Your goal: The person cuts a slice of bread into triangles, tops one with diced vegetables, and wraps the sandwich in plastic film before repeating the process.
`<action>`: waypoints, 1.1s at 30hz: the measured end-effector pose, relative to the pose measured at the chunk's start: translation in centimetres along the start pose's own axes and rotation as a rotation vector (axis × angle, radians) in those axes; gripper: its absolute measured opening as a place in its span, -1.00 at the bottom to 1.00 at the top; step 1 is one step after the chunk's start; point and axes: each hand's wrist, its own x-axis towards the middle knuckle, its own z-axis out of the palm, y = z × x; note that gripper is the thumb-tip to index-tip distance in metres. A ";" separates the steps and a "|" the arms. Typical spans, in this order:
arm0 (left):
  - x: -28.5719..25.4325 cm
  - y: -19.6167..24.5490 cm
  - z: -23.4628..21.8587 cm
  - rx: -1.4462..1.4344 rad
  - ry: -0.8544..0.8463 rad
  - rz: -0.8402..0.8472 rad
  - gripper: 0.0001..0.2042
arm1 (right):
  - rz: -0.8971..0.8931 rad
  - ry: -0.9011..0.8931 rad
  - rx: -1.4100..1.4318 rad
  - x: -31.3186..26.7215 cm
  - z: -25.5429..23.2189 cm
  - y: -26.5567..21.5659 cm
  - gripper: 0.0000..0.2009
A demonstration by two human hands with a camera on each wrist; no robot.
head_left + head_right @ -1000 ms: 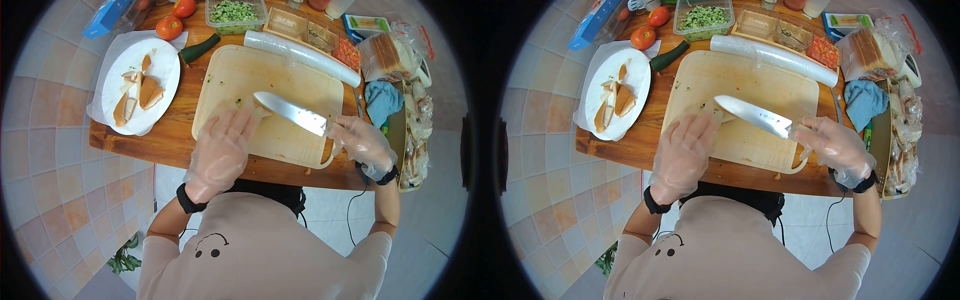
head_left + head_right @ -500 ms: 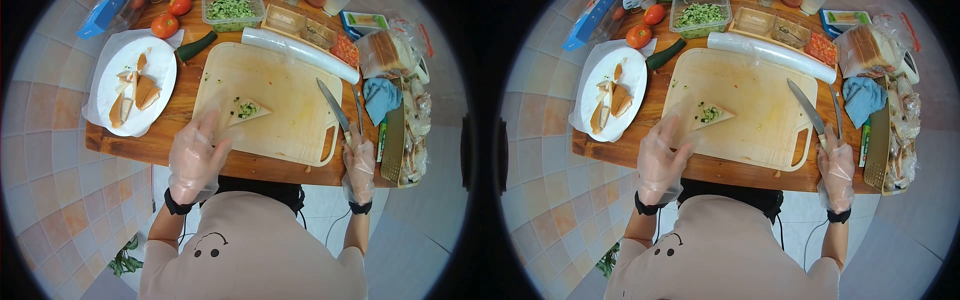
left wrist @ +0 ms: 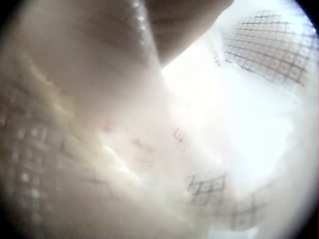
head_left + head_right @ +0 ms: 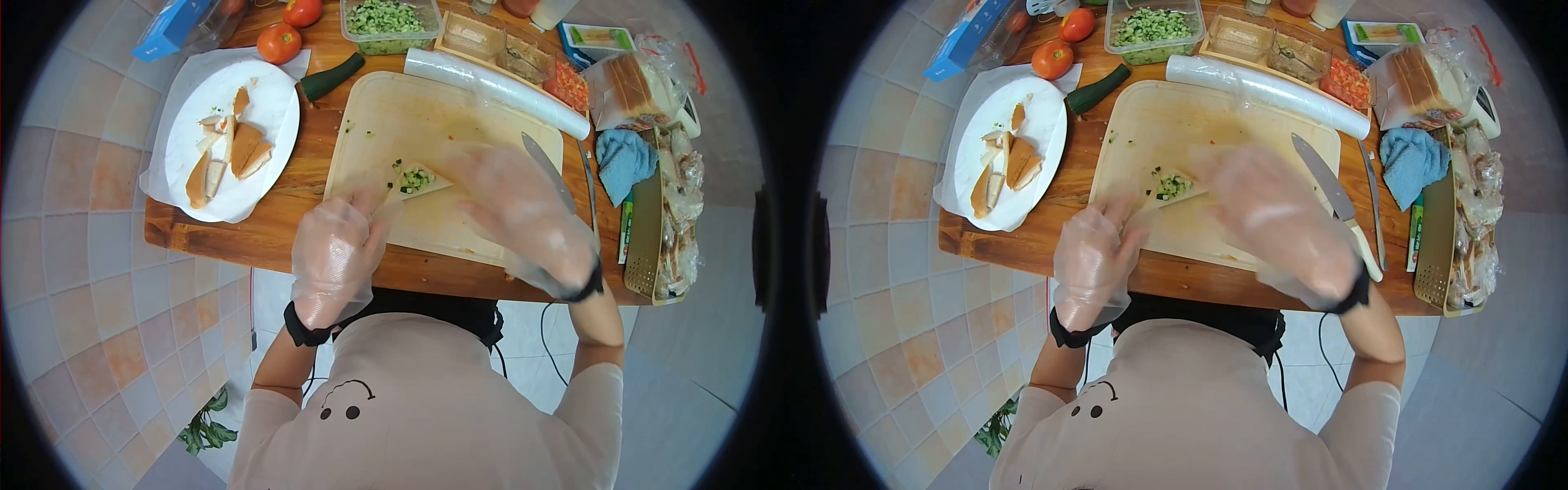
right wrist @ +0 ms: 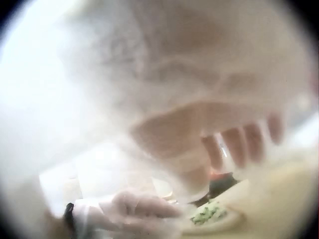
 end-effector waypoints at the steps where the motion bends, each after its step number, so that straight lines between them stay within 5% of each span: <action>1: 0.0 0.0 0.0 0.001 0.030 0.025 -0.66 | -0.049 -0.011 -0.002 1.6 1.4 0.3 -0.68; 5: 0.0 -0.5 -0.2 -0.010 0.043 0.044 -0.68 | -0.121 -0.262 -0.132 5.1 3.1 0.4 -0.74; 8: -0.3 -1.1 -0.9 -0.052 0.033 0.015 -0.65 | -0.093 -0.328 -0.142 4.8 4.3 1.0 -0.46; 15: -1.9 -3.3 -1.3 -0.080 0.219 0.118 -0.71 | -0.102 -0.055 -0.030 2.9 3.4 0.3 -0.53; 20: -2.6 -6.9 -4.7 -0.236 0.356 -0.076 -0.67 | 0.122 -0.084 0.027 2.7 -0.7 -1.6 -0.45; 22: -3.3 -10.4 -6.1 0.109 0.593 -0.213 -0.69 | 0.204 -0.084 0.062 2.0 -2.8 -2.5 -0.49; 24: -2.7 -12.4 -9.1 0.232 0.595 -0.483 -0.67 | 0.247 -0.024 0.118 0.5 -3.5 -3.0 -0.49; 27: -3.7 -17.1 -10.6 0.257 0.598 -0.422 -0.63 | 0.400 0.039 0.262 -2.2 -3.3 -2.9 -0.57; 30: -2.8 -16.6 -11.7 0.284 0.421 -0.376 -0.56 | 0.555 0.315 0.842 -4.0 -1.3 -3.5 -0.66; 33: -1.6 -16.6 -11.4 0.270 0.263 -0.302 -0.51 | 0.692 0.234 0.746 -4.4 -1.7 -4.0 -0.71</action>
